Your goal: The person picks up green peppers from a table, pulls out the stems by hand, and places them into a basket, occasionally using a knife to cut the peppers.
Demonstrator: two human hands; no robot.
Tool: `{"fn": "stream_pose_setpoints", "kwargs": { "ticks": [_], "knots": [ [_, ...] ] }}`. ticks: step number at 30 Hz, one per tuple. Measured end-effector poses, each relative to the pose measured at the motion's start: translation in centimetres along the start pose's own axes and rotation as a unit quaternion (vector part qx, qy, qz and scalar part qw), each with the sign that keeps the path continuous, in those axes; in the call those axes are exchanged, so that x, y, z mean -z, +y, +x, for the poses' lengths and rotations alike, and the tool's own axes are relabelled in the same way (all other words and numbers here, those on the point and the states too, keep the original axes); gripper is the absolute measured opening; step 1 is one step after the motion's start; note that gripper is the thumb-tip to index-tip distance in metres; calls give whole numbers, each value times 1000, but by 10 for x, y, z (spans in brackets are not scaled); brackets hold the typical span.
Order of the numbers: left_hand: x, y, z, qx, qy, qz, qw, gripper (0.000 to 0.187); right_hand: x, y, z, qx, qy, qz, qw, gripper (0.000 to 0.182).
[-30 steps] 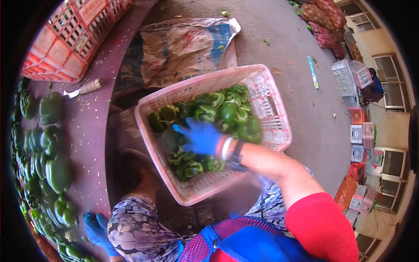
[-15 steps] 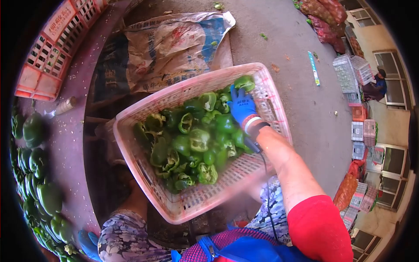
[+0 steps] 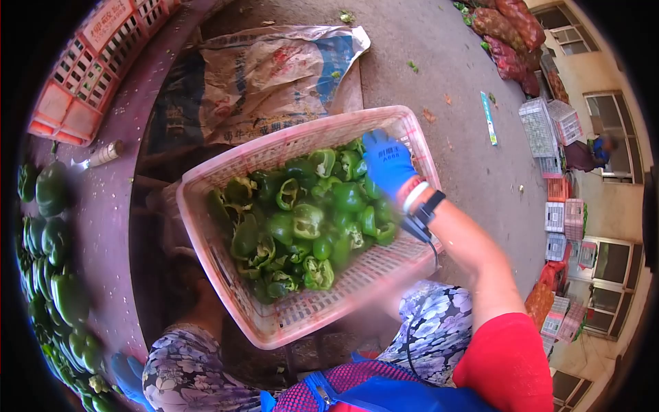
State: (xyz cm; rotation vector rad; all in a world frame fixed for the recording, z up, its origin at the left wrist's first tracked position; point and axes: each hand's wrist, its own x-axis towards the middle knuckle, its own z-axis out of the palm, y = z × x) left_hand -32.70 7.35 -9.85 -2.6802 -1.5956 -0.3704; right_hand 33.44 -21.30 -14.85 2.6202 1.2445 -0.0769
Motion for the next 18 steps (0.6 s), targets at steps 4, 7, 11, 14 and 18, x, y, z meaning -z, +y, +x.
{"fn": "stream_pose_setpoints", "kwargs": {
  "ticks": [4, 7, 11, 14, 18],
  "knots": [
    [4, 3, -2, 4, 7, 4, 1000, 43, -42, 24, 33, -107, -76, 77, 988, 46],
    [1, 2, -3, 8, -1, 7, 1000, 42, -56, 19, 20, -126, -89, 117, 981, 61],
    [-1, -3, -8, 12, -17, 12, 1000, 41, -86, 6, 10, -174, -36, 171, 969, 50],
    [1, -3, -8, 13, -23, 14, 1000, 40, -116, 2, 30, -159, 50, 200, 966, 34],
    [1, 0, -8, 18, -26, 5, 999, 39, -96, 14, 37, -75, -47, 171, 981, 27]
  ]
}}
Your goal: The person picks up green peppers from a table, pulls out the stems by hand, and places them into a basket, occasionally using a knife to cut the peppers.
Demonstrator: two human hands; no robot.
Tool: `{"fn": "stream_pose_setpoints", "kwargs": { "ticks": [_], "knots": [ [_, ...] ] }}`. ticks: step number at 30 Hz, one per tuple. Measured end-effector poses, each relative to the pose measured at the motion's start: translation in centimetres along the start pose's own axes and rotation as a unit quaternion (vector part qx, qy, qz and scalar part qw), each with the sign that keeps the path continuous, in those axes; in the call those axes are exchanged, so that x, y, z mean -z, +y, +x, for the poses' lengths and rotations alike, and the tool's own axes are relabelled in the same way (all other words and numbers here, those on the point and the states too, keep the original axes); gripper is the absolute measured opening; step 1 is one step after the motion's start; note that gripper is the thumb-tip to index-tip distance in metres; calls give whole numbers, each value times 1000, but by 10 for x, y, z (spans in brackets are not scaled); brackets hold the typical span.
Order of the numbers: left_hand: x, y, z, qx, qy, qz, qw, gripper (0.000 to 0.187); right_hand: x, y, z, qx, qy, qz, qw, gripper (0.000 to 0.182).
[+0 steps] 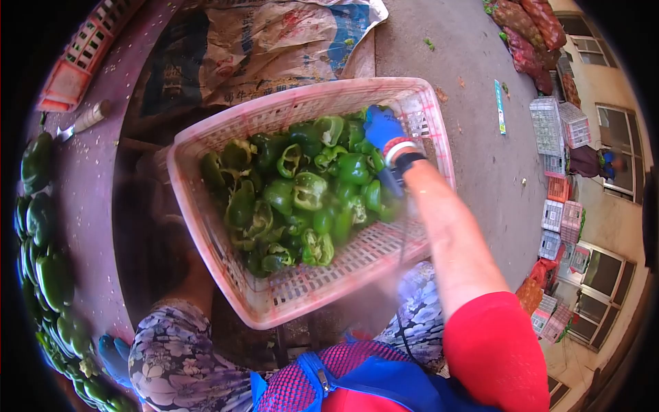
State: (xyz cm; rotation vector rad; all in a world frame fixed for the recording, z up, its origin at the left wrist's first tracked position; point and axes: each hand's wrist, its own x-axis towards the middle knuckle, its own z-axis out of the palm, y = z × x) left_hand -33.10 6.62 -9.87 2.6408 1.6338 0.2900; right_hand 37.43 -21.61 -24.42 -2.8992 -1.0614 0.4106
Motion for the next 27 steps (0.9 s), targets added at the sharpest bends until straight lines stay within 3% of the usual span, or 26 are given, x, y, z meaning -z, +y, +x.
{"fn": "stream_pose_setpoints", "kwargs": {
  "ticks": [2, 5, 8, 11, 14, 17, 19, 21, 22, 27],
  "knots": [
    [0, 2, 1, 3, 5, -6, 1000, 38, 42, -15, -11, 48, -133, -62, 988, 32],
    [3, 4, 0, 7, 6, -13, 1000, 38, 77, -76, -67, 145, -183, -117, 965, 42],
    [2, 3, -1, 7, 8, -20, 1000, 37, 16, -31, -112, 264, -79, -91, 957, 56],
    [3, 0, 0, 7, 7, -21, 1000, 36, 42, -30, -124, 200, -283, -83, 934, 66],
    [2, 0, 2, 6, 6, -20, 1000, 35, 24, -8, -144, 175, -326, -119, 921, 67],
    [2, 3, 2, 14, 9, -23, 1000, 34, 1, -8, -142, 196, -282, -179, 922, 66],
    [9, 2, 4, 23, 8, -31, 999, 34, 1, -4, -133, 209, -307, -144, 917, 66],
    [12, 8, 6, 33, 20, -42, 998, 33, 17, -22, -121, 220, -325, -164, 905, 64],
    [13, 11, 8, 36, 28, -48, 998, 33, 14, -26, -122, 263, -286, -155, 908, 61],
    [17, 25, 12, 60, 23, -97, 993, 30, 64, -157, -165, 301, -488, -150, 806, 57]
  ]
}}
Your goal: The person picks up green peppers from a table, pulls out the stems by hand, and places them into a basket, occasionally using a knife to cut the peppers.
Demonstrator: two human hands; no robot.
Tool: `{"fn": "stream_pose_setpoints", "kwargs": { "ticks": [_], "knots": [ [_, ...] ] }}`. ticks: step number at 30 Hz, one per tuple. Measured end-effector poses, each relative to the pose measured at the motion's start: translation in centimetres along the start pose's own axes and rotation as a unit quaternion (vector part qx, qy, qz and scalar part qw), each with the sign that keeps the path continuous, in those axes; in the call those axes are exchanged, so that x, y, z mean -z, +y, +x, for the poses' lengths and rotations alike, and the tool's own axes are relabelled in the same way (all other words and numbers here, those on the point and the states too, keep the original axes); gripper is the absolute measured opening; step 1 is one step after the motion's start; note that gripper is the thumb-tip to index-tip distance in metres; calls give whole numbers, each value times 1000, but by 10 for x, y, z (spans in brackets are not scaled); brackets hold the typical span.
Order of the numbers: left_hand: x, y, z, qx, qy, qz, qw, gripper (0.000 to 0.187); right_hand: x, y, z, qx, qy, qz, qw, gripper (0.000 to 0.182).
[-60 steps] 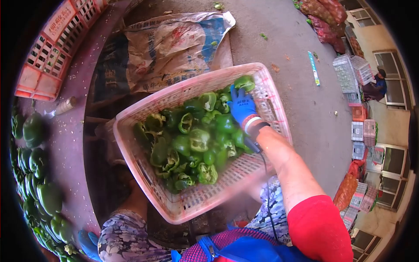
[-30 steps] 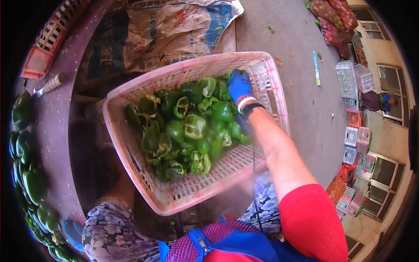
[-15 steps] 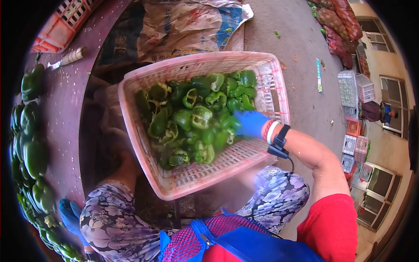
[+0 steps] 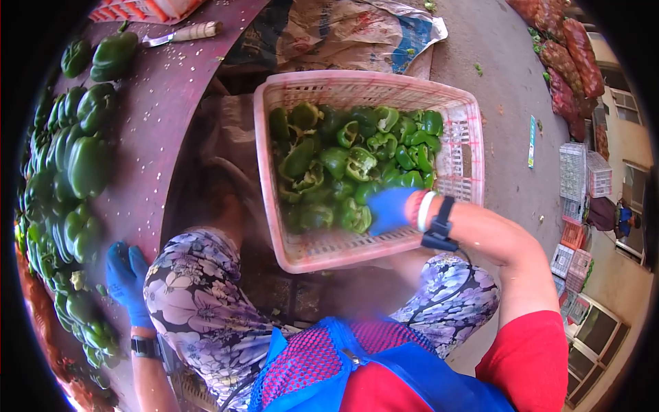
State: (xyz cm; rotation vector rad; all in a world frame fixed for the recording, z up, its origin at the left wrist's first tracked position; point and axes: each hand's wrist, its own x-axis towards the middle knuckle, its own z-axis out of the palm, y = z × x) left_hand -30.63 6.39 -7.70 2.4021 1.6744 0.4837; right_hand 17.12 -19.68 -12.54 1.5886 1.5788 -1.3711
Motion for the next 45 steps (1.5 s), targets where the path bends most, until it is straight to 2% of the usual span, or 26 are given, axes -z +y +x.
{"fn": "stream_pose_setpoints", "kwargs": {
  "ticks": [1, 2, 5, 9, 11, 14, 16, 18, 20, 21, 23, 25, 26, 28, 29, 30, 33, 36, 37, 38, 39, 40, 41, 42, 43, 45],
  "knots": [
    [-1, 4, 0, -1, 11, -23, 1000, 29, -14, -16, 9, 12, 48, 73, 996, 56],
    [4, 7, 1, -51, 15, 41, 998, 28, -25, -27, 23, 26, 99, 141, 985, 55],
    [5, 10, 1, -52, 16, 26, 998, 25, -21, -56, 55, 24, 130, 202, 970, 56],
    [3, 13, 3, -40, 16, -1, 999, 23, -22, -77, 73, 147, 133, 180, 963, 57],
    [4, 16, 4, -60, 23, 13, 998, 22, -65, -67, 133, 163, 138, 121, 969, 59],
    [6, 21, 7, -86, 36, 46, 995, 19, -68, -57, 169, 169, 130, 98, 972, 63],
    [13, 34, 6, -38, 1, 27, 999, 19, -68, -49, 171, 190, 121, 114, 968, 61],
    [16, 35, 7, -97, 51, 38, 993, 19, -87, -34, 186, 227, 122, 159, 953, 58],
    [29, 45, 10, -66, 18, 24, 997, 21, -52, -40, 167, 212, 19, 54, 976, 53],
    [33, 42, 11, -68, 7, 26, 997, 20, -45, -31, 149, 294, 57, 108, 948, 50],
    [39, 38, 12, -60, -24, 7, 998, 19, 19, -64, 73, 202, 3, 71, 977, 45],
    [38, 21, 11, -12, -49, -78, 996, 25, 26, -56, 59, 132, -34, 17, 991, 45],
    [47, 18, 14, -13, 26, -43, 999, 30, 21, -47, 57, 114, -50, -18, 992, 45],
    [59, 14, 27, -19, 172, 21, 985, 40, -9, -32, 67, 136, 15, 77, 988, 46],
    [67, 9, 38, -54, 235, 80, 967, 59, -20, -29, 79, 145, 27, 84, 985, 48],
    [72, 11, 46, -8, 200, 109, 974, 69, -28, -23, 92, 152, 38, 91, 983, 49],
    [49, 10, 78, 153, 134, 6, 979, 81, -18, -16, 89, 167, 16, 82, 982, 47],
    [47, 10, 101, 187, 122, 5, 975, 82, 56, -52, 23, 132, -32, 27, 990, 43],
    [35, -10, 100, 121, 198, 35, 972, 72, 57, -40, 18, 167, 50, 23, 984, 40],
    [47, -4, 98, 159, 179, -134, 962, 69, 80, -54, -7, 131, 64, 55, 988, 39],
    [60, 2, 93, 190, 152, -299, 923, 66, 90, -53, -21, 147, 145, 45, 977, 37],
    [75, 13, 87, 215, 115, -455, 857, 63, 100, -61, -38, 160, 254, 44, 953, 34],
    [87, 26, 78, 226, 88, -526, 815, 58, 111, -73, -52, 185, 350, 70, 916, 35],
    [86, 22, 74, 183, 9, -604, 776, 58, 118, -87, -71, 207, 382, 180, 883, 41],
    [91, 44, 70, 167, -43, -646, 744, 59, 129, -112, -99, 196, 351, 265, 876, 49],
    [97, 102, 59, 130, -157, -712, 672, 59, 129, -142, -111, 275, 347, 369, 817, 64]
  ]
}}
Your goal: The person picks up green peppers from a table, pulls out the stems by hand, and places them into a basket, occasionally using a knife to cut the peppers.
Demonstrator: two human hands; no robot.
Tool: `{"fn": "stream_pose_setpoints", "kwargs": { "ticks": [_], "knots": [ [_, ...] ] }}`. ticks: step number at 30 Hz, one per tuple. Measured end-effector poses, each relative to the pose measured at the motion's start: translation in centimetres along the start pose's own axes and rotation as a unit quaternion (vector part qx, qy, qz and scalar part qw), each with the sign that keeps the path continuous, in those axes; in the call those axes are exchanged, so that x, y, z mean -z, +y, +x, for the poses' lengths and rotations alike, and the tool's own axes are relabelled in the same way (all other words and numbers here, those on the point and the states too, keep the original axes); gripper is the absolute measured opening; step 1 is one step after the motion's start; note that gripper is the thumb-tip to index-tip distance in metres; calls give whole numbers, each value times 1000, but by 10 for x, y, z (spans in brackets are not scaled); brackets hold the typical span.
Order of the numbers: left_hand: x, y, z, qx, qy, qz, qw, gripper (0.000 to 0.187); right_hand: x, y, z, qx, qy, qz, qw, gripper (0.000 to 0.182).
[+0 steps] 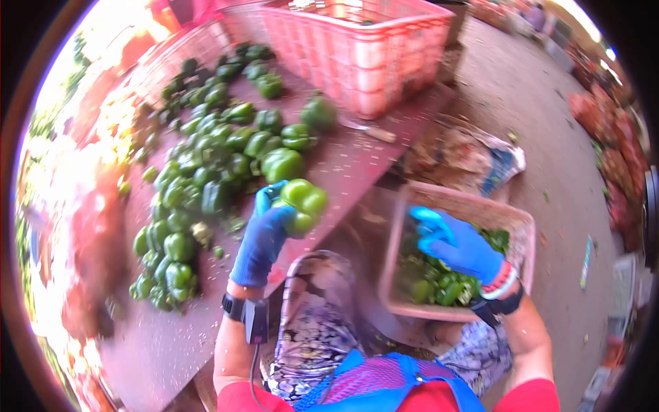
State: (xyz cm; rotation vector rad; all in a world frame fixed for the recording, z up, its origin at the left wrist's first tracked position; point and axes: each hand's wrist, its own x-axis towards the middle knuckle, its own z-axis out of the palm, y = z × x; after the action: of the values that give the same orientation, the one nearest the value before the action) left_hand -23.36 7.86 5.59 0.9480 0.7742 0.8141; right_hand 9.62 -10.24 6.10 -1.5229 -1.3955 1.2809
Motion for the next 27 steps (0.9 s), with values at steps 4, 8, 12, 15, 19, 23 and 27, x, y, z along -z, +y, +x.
{"fn": "stream_pose_setpoints", "kwargs": {
  "ticks": [4, 8, 12, 15, 19, 23, 27],
  "knots": [
    [-102, -24, -16, 38, -185, 180, 965, 69, -29, -29, -9, 93, 49, 79, 991, 90],
    [-158, -77, -8, 79, -220, 175, 956, 62, -13, 10, -31, 197, 134, -106, 966, 81],
    [-187, -136, -3, 79, -260, 159, 949, 58, -13, 72, -50, 122, 180, 40, 975, 67],
    [-197, -144, 3, 170, -260, 87, 947, 54, -4, 87, -61, 54, 176, 276, 943, 54],
    [-187, -150, 24, 77, -342, 64, 934, 35, 11, 97, -74, 33, 168, 643, 747, 53],
    [-180, -165, 39, -158, -391, 45, 905, 32, 39, 98, -92, 52, 116, 733, 669, 56],
    [-184, -152, 34, 222, -311, -62, 922, 53, 53, 92, -105, -144, 211, 146, 956, 71]
  ]
}}
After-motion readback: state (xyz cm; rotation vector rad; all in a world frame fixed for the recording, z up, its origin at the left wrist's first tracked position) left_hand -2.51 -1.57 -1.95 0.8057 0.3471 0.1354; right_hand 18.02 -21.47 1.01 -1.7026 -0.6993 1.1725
